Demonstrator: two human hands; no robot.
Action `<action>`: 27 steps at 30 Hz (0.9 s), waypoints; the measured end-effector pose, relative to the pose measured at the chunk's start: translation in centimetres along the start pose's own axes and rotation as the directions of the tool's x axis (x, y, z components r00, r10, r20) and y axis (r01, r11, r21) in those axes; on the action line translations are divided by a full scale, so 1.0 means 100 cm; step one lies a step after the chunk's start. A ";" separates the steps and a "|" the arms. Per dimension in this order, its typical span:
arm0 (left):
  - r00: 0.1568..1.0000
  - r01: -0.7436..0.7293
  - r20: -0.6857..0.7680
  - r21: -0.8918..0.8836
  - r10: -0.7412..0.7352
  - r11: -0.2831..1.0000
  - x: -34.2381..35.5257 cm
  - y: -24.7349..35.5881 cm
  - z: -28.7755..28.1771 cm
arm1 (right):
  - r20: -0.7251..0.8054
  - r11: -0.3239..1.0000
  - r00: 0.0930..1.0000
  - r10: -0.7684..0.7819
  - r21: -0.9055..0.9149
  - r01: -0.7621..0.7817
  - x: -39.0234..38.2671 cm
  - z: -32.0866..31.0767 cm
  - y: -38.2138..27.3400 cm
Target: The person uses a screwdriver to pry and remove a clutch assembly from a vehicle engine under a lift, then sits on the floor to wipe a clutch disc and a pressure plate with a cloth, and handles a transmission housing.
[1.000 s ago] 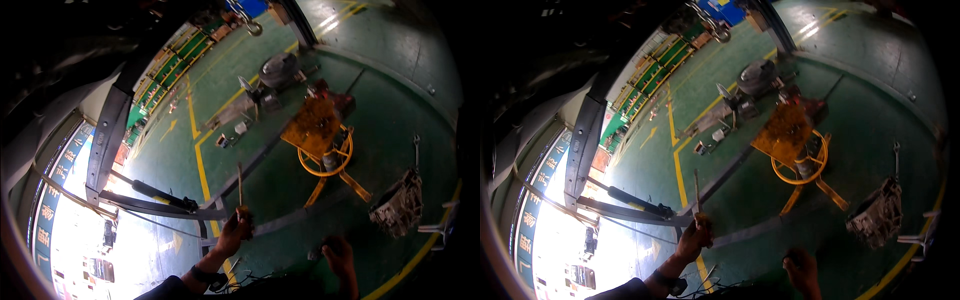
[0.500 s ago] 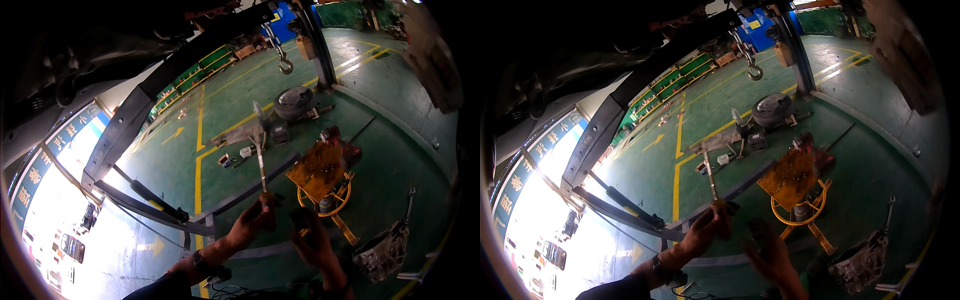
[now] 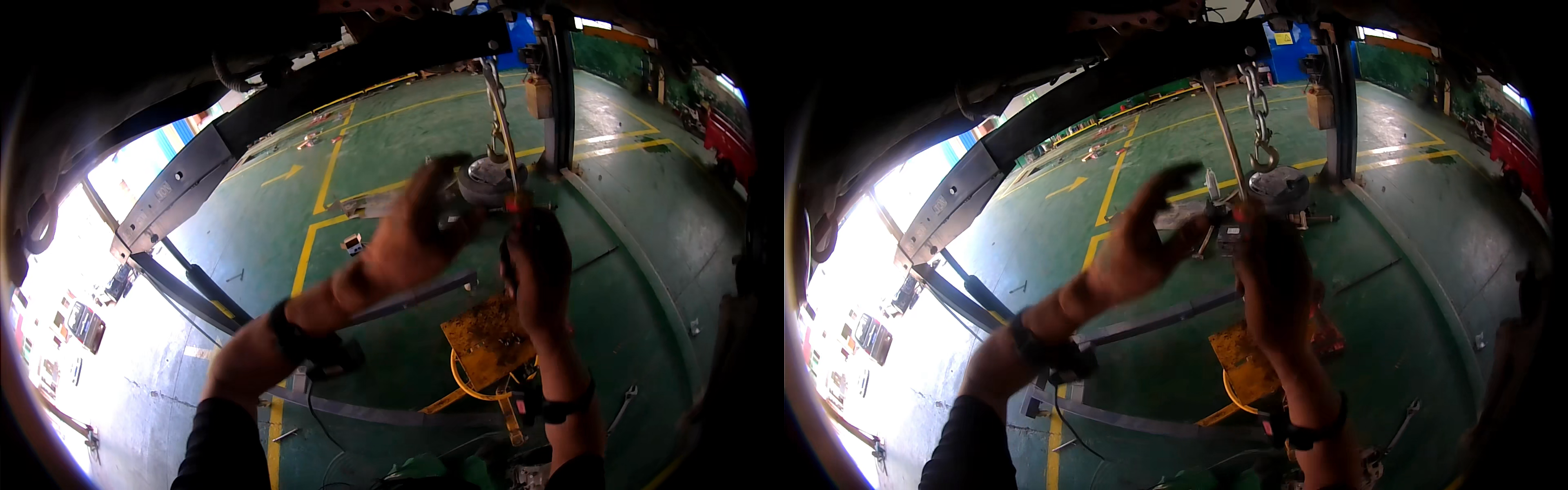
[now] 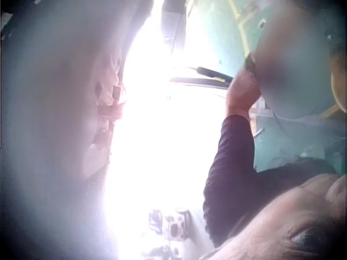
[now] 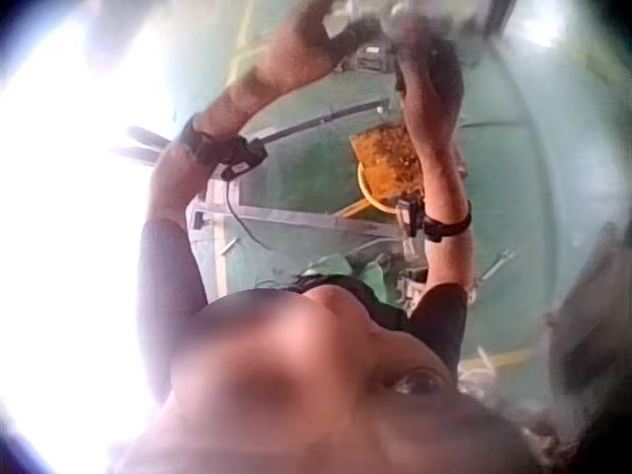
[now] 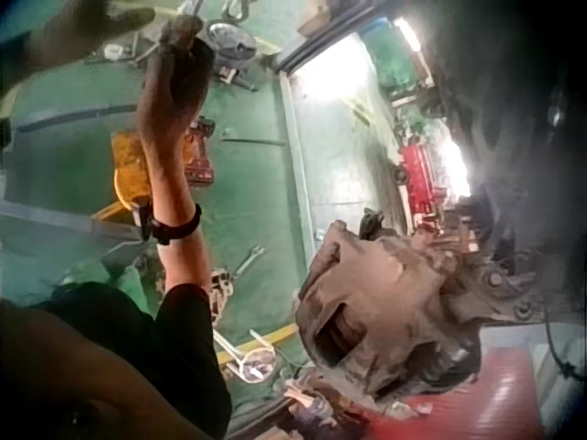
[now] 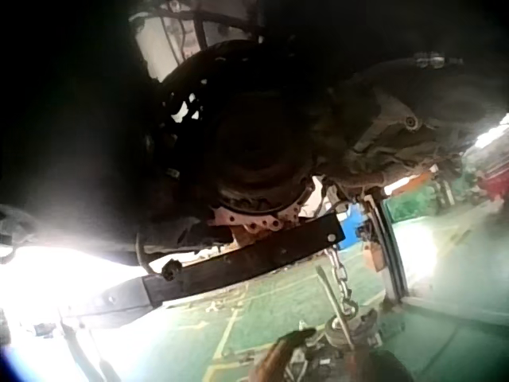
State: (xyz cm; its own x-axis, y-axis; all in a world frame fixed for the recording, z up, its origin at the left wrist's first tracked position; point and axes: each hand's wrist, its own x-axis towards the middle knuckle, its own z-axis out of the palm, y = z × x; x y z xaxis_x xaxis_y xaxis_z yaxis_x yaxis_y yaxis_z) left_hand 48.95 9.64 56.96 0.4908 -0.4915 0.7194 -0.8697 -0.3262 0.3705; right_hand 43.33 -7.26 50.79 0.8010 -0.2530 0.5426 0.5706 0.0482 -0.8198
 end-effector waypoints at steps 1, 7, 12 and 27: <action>0.996 -0.069 -0.048 0.194 0.079 0.979 0.025 -0.009 -0.014 | 0.002 0.999 1.000 0.003 0.039 -0.004 0.019 0.002 -0.002; 0.840 -0.190 -0.100 0.866 0.533 0.462 0.146 -0.022 -0.085 | -0.072 0.986 0.997 -0.019 0.165 0.031 0.121 0.028 -0.003; 0.836 -0.088 -0.132 0.926 0.532 0.368 0.193 -0.006 -0.106 | -0.104 0.978 0.994 -0.018 0.207 0.039 0.160 0.043 0.002; 0.828 -0.039 -0.098 0.972 0.552 0.231 0.220 0.005 -0.111 | -0.013 0.954 0.989 -0.148 0.260 0.146 0.215 0.026 0.035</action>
State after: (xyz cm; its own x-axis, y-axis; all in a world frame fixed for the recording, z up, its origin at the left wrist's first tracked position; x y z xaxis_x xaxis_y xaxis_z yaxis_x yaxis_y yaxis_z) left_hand 58.72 7.66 79.49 -0.0785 -0.5081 0.8577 -0.1686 -0.8412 -0.5138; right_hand 63.04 -10.02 60.06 0.7053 -0.2702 0.6554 0.7089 0.2607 -0.6553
